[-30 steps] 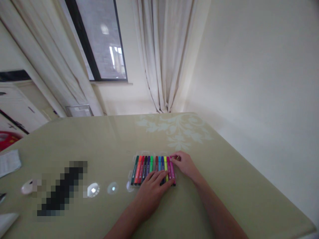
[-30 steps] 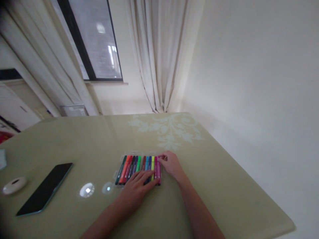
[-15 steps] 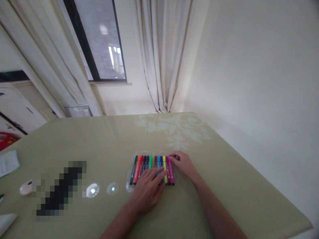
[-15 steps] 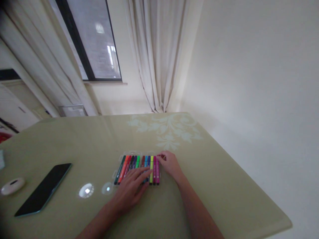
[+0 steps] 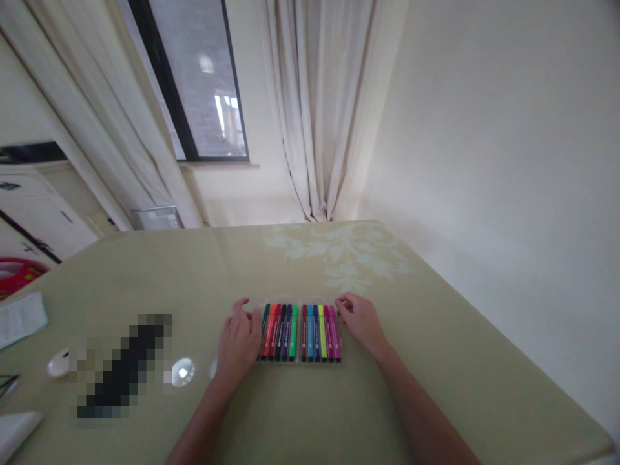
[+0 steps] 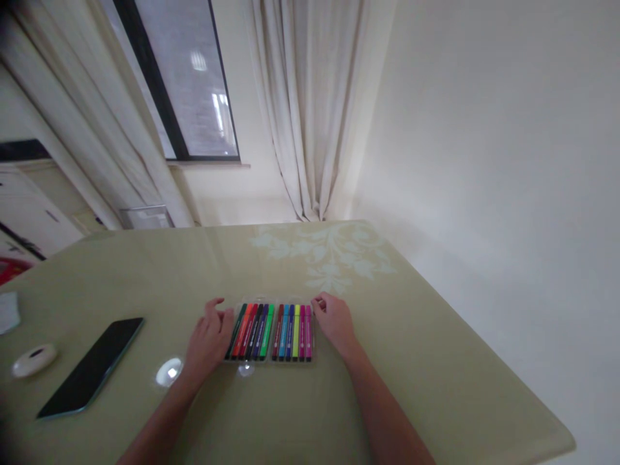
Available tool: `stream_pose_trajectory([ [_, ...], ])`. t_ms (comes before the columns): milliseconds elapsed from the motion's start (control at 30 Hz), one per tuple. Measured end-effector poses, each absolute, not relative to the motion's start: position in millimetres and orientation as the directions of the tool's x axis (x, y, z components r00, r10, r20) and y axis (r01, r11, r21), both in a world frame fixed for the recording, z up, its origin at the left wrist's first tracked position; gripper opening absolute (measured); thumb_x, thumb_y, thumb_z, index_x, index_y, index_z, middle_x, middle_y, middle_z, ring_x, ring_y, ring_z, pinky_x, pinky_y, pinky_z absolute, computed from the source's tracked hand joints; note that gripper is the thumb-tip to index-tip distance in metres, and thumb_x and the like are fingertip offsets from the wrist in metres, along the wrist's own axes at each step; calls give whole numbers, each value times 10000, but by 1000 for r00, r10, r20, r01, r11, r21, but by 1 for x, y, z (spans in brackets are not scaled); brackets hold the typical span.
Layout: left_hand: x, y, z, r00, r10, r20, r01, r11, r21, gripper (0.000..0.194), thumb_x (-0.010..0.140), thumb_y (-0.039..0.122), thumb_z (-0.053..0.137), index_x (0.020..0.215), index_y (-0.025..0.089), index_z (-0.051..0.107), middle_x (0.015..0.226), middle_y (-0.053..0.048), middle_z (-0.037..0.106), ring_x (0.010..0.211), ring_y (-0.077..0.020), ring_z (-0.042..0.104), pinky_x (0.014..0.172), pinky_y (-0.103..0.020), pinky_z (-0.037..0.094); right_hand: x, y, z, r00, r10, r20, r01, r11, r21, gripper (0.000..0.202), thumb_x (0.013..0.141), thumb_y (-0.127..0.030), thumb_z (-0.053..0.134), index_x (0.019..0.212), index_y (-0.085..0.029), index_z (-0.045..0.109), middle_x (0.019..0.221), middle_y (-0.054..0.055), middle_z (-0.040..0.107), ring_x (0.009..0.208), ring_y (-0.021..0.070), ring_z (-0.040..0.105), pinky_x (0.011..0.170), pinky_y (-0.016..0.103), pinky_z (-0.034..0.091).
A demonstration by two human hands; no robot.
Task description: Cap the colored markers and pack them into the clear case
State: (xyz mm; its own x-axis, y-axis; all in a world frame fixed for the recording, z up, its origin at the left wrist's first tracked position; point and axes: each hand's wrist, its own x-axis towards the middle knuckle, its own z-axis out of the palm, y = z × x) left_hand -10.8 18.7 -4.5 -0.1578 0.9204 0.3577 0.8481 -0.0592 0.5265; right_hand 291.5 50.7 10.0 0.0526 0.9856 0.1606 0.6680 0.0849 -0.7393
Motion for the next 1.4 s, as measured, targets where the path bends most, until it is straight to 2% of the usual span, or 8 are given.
stream_pose_trajectory([
  [100, -3, 19, 2, -244, 953, 178, 672, 35, 739, 397, 1016, 418, 348, 1317, 184, 458, 907, -72, 708, 885, -281, 712, 874, -475, 539, 291, 50, 10, 77, 985, 153, 610, 75, -789, 215, 895, -364, 617, 773, -231, 733, 692, 46, 744, 584, 191, 667, 596, 298, 469],
  [233, 3, 19, 11, -282, 947, 153, 404, -28, 914, 416, 1015, 491, 372, 1314, 213, 446, 1076, -87, 687, 900, -230, 702, 833, -423, 569, 288, 48, 17, 121, 982, 146, 427, 81, -900, 287, 889, -482, 636, 771, -229, 702, 700, 48, 744, 547, 199, 667, 563, 313, 507],
  [433, 22, 1, 21, -144, 951, 274, 121, -258, 959, 421, 1066, 526, 328, 1331, 229, 465, 1280, -129, 663, 1087, -228, 680, 901, -403, 571, 265, 30, 35, 20, 975, 222, 296, 206, -933, 313, 940, -513, 630, 985, -231, 756, 894, 75, 791, 766, 246, 758, 666, 324, 549],
  [600, 45, -19, 13, 200, 880, 431, 322, -475, 819, 589, 1023, 455, 501, 1548, 252, 331, 1593, -158, 429, 1437, -307, 463, 1143, -516, 447, 243, 12, 40, -163, 943, 291, 138, 314, -939, 331, 953, -463, 652, 1214, -276, 735, 1309, 105, 712, 951, 239, 754, 825, 365, 590],
  [700, 54, -21, 3, 261, 851, 456, 510, -522, 683, 694, 981, 268, 568, 1599, 269, 254, 1666, -143, 316, 1523, -304, 342, 1213, -535, 370, 237, 9, 39, -221, 921, 321, 40, 338, -940, 339, 939, -444, 679, 1236, -287, 727, 1428, 102, 635, 1023, 236, 736, 925, 389, 580],
  [833, 58, -19, -7, 220, 859, 463, 559, -499, 662, 778, 923, 105, 505, 1622, 255, 198, 1600, -144, 434, 1469, -271, 441, 1181, -506, 429, 234, 10, 34, -173, 959, 225, -62, 218, -974, 383, 916, -510, 695, 1208, -261, 709, 1319, 111, 690, 934, 223, 748, 864, 381, 596],
  [1133, 69, -17, -12, 89, 903, 420, 465, -410, 785, 606, 984, 208, 505, 1572, 257, 364, 1532, -97, 543, 1394, -246, 538, 1159, -467, 462, 223, 14, 14, -257, 965, -42, -139, -80, -987, 496, 850, -681, 697, 850, -187, 652, 818, 38, 721, 761, 200, 707, 761, 372, 590],
  [1400, 65, -15, -22, 148, 882, 448, 452, -463, 763, 701, 958, 147, 510, 1612, 282, 297, 1582, -83, 494, 1421, -229, 512, 1171, -441, 457, 227, 11, 21, -284, 927, -247, -155, -299, -942, 578, 748, -695, 780, 986, -178, 680, 904, 71, 768, 786, 236, 748, 780, 401, 586],
])
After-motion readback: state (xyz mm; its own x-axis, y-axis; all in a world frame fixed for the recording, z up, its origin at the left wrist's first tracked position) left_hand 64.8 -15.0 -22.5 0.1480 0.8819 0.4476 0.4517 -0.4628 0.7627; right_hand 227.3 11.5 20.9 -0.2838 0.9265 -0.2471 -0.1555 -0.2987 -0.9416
